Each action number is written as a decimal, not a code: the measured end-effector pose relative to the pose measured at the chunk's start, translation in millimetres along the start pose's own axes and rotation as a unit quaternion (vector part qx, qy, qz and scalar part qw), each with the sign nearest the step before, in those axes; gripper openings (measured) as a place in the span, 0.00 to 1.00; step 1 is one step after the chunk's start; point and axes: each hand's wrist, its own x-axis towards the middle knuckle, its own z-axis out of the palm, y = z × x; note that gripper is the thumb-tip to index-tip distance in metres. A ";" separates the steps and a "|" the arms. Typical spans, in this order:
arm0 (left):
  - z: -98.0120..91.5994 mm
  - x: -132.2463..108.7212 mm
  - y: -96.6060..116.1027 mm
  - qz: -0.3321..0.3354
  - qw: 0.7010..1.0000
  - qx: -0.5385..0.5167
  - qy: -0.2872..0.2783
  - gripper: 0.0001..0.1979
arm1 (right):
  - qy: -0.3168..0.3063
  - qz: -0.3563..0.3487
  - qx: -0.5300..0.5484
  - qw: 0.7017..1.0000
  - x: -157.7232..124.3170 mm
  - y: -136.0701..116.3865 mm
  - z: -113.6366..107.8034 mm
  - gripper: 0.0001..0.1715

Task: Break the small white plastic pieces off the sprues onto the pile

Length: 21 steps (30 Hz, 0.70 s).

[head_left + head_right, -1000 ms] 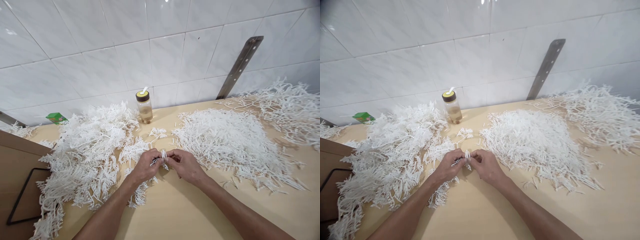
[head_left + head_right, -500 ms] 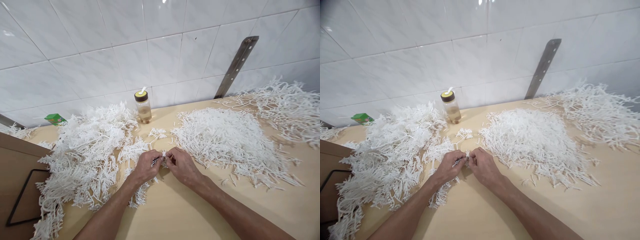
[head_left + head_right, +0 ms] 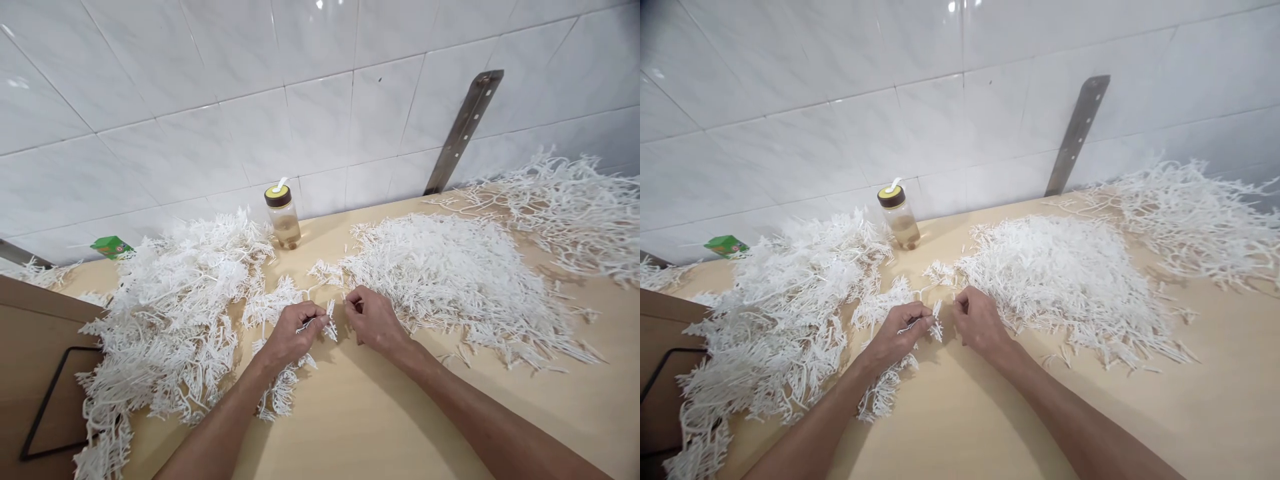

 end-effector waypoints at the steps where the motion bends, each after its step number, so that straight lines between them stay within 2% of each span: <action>1: -0.1 0.1 -0.1 -0.009 1.000 -0.009 0.003 0.14 | 0.001 0.003 -0.006 1.000 1.3 1.1 -3.1 0.02; 7: -1.0 -0.3 -4.3 -0.030 0.999 -0.019 0.011 0.15 | 0.116 -0.064 -0.138 0.982 11.9 9.6 -26.5 0.01; 10: -1.2 -0.2 -2.7 -0.020 1.000 -0.001 0.010 0.15 | 0.139 -0.117 -0.179 0.967 14.9 12.9 -34.6 0.04; 12: -1.0 0.3 -1.2 -0.006 1.000 0.013 0.007 0.15 | 0.140 -0.160 -0.161 0.964 13.2 10.5 -35.9 0.06; 14: -0.5 0.8 -0.8 0.012 0.999 0.037 -0.001 0.13 | 0.114 -0.208 -0.098 0.966 8.2 4.0 -33.9 0.09; 17: 0.6 1.2 -3.0 0.039 0.995 0.089 -0.017 0.11 | 0.004 -0.260 0.001 0.965 -2.4 -7.8 -26.9 0.13; 19: 1.3 1.2 -5.3 0.049 0.992 0.110 -0.027 0.10 | -0.067 -0.260 0.021 0.963 -7.7 -12.7 -21.9 0.14; 21: 1.9 1.0 -6.7 0.054 0.991 0.118 -0.038 0.09 | -0.109 -0.239 0.018 0.965 -10.0 -13.9 -17.9 0.13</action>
